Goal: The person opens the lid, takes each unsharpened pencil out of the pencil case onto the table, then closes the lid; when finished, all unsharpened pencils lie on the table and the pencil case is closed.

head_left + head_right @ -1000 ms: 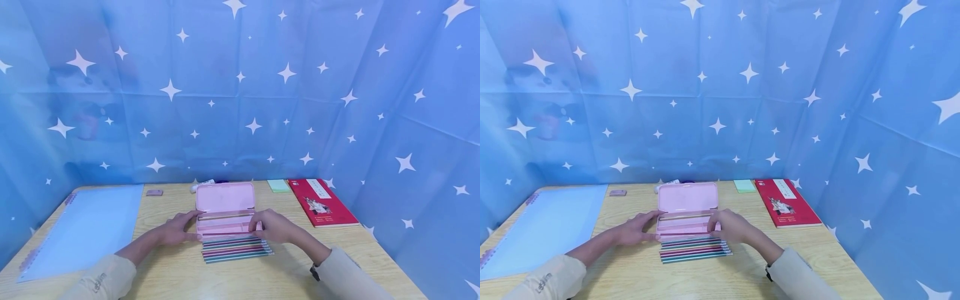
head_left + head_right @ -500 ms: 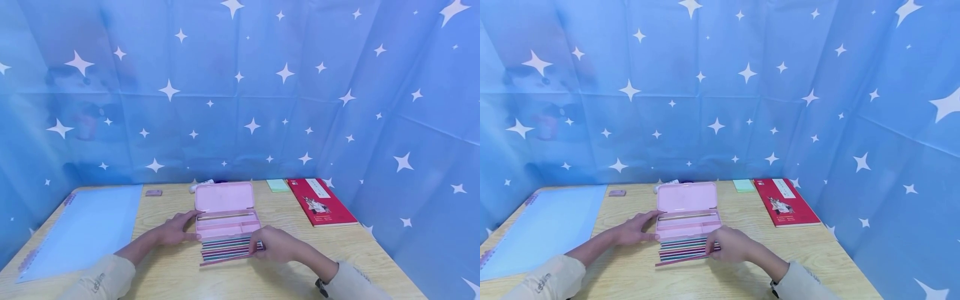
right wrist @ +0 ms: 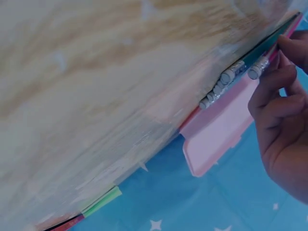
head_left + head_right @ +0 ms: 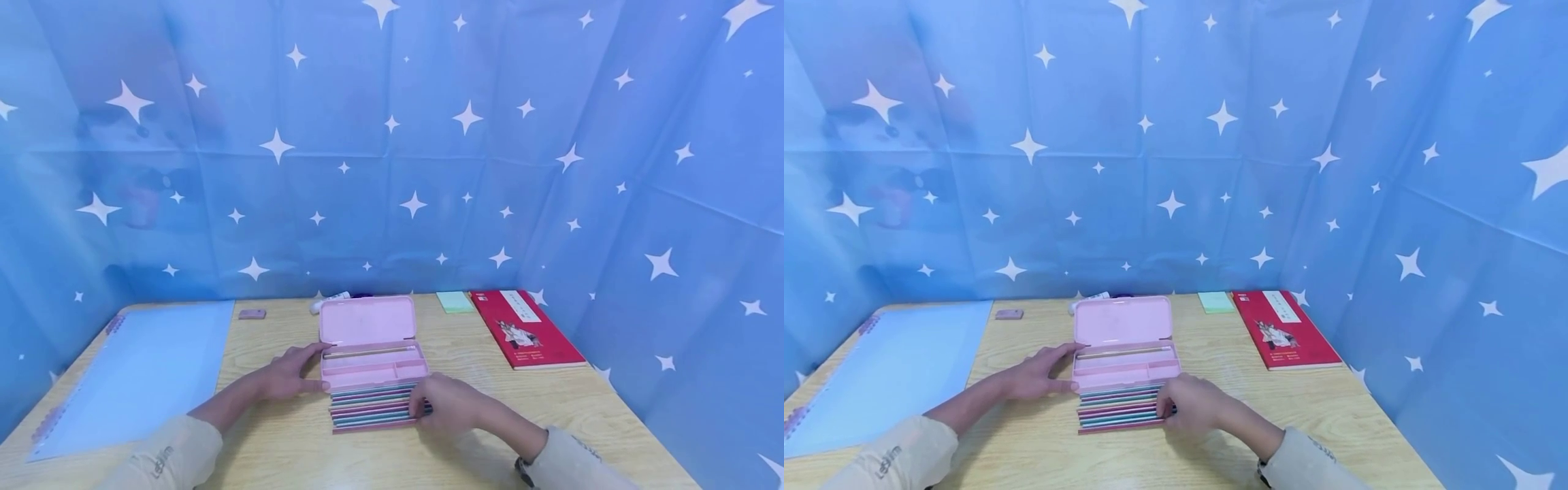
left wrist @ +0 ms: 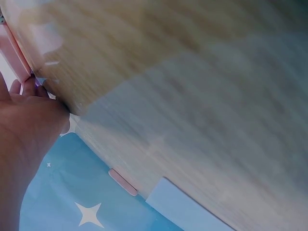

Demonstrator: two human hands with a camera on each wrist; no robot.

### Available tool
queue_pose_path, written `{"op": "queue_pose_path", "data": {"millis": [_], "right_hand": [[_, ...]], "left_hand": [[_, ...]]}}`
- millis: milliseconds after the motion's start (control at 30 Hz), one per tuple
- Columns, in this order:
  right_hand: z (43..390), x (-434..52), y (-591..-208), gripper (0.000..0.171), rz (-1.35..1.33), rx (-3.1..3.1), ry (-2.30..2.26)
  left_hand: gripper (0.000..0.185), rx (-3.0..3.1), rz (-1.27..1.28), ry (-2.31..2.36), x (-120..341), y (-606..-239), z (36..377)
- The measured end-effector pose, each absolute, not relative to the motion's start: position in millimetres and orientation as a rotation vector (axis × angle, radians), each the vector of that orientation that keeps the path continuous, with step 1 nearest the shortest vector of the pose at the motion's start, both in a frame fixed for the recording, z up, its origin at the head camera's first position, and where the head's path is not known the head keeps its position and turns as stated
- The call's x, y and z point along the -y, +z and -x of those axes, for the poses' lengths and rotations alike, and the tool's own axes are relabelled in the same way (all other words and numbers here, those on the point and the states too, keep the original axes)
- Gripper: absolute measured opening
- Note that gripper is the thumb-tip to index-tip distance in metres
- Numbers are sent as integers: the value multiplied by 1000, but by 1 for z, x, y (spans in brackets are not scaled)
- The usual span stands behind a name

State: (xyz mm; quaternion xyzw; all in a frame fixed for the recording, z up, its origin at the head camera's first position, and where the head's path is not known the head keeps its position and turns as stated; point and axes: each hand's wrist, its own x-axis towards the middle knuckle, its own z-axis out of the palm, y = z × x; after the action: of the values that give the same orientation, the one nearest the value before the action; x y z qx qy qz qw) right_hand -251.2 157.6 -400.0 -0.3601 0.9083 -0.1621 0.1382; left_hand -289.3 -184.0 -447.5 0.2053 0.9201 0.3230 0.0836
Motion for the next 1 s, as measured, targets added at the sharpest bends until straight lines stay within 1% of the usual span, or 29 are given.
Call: {"op": "queue_pose_path", "data": {"millis": [333, 567, 733, 900, 1000], "right_hand": [[253, -155, -401, 17, 1007, -2658, -443], [260, -146, -389, 15, 1063, -2686, -415], [281, -137, -383, 11, 1067, -2696, -442], [309, -135, -391, 7, 1073, -2705, -532], [323, -132, -395, 6, 1029, -2717, -581]], "left_hand": [[83, -2755, -635, 968, 184, -449, 292], [82, -2752, -625, 968, 186, -449, 292], [82, -2754, -630, 968, 187, -448, 293], [81, -2743, -621, 972, 185, -448, 292], [81, -2738, -604, 977, 185, -448, 291]]}}
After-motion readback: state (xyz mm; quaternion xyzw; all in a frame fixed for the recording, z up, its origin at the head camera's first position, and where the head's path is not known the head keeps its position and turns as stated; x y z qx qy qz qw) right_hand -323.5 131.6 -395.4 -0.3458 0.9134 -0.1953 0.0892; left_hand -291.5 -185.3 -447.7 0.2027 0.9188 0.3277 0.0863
